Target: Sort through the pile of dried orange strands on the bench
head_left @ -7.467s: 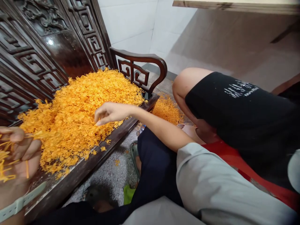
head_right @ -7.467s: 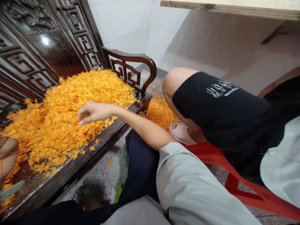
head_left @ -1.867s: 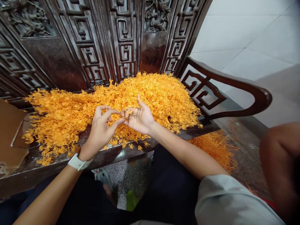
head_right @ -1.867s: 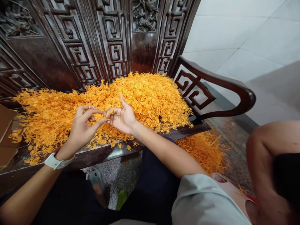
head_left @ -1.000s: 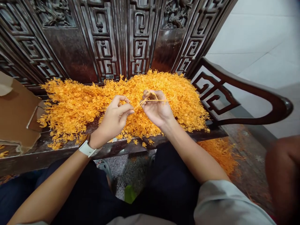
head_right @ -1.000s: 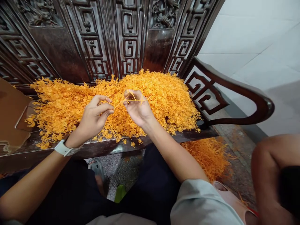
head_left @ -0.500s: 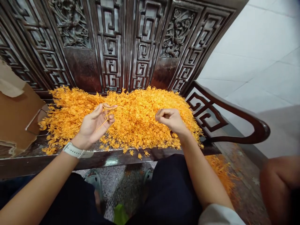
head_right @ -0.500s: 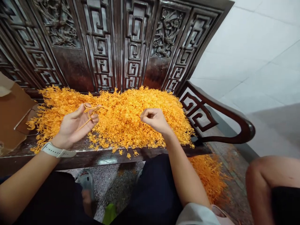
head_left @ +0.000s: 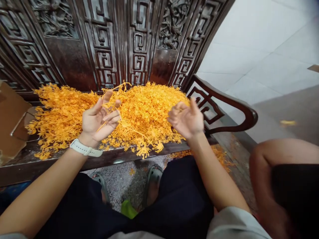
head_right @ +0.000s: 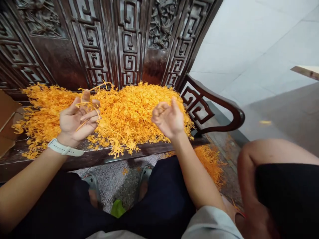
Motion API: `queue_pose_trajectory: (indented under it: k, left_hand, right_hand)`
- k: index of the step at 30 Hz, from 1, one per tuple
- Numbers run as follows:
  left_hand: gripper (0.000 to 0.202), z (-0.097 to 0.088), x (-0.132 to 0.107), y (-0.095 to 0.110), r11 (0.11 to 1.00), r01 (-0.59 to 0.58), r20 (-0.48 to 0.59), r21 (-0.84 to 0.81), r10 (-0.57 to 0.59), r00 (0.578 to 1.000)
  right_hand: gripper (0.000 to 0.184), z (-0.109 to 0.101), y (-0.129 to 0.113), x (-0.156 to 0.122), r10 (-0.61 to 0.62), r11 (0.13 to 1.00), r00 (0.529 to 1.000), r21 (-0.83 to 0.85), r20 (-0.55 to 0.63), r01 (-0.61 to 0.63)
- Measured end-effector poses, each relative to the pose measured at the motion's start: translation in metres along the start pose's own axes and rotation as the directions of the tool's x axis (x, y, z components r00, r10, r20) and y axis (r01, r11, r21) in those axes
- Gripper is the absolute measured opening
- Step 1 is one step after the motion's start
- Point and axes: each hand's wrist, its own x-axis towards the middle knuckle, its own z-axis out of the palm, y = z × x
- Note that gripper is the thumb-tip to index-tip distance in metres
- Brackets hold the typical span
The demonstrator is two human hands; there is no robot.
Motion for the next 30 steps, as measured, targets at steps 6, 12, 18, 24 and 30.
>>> queue_pose_trajectory:
  k: [6, 12, 18, 24, 30]
  left_hand:
    - [0.026, 0.024, 0.001, -0.028, 0.999, 0.018, 0.019, 0.045, -0.019, 1.000]
    - [0.027, 0.042, 0.016, -0.062, 0.999, 0.011, 0.087, 0.040, -0.015, 0.996]
    - [0.007, 0.048, 0.033, -0.073, 0.990, 0.087, 0.025, -0.114, -0.085, 0.996]
    - [0.020, 0.043, 0.037, -0.066, 0.993, 0.073, -0.194, -0.096, -0.090, 0.977]
    - [0.024, 0.045, 0.034, -0.061, 0.998, 0.043, -0.135, -0.053, -0.049, 0.990]
  right_hand:
    - [0.058, 0.023, 0.031, -0.022, 0.113, 0.972, 0.958, 0.172, 0.262, -0.161]
    - [0.039, 0.031, 0.039, -0.023, -0.146, 0.971, 0.970, -0.161, 0.194, 0.179]
    - [0.017, 0.012, 0.031, -0.023, -0.531, 0.725, 0.844, -0.477, 0.071, 0.496]
    - [0.011, 0.029, 0.006, -0.049, -0.644, 0.627, 0.693, -0.296, 0.323, 0.721]
    - [0.017, 0.049, -0.017, -0.071, -0.474, 0.753, 0.617, -0.073, 0.628, 0.653]
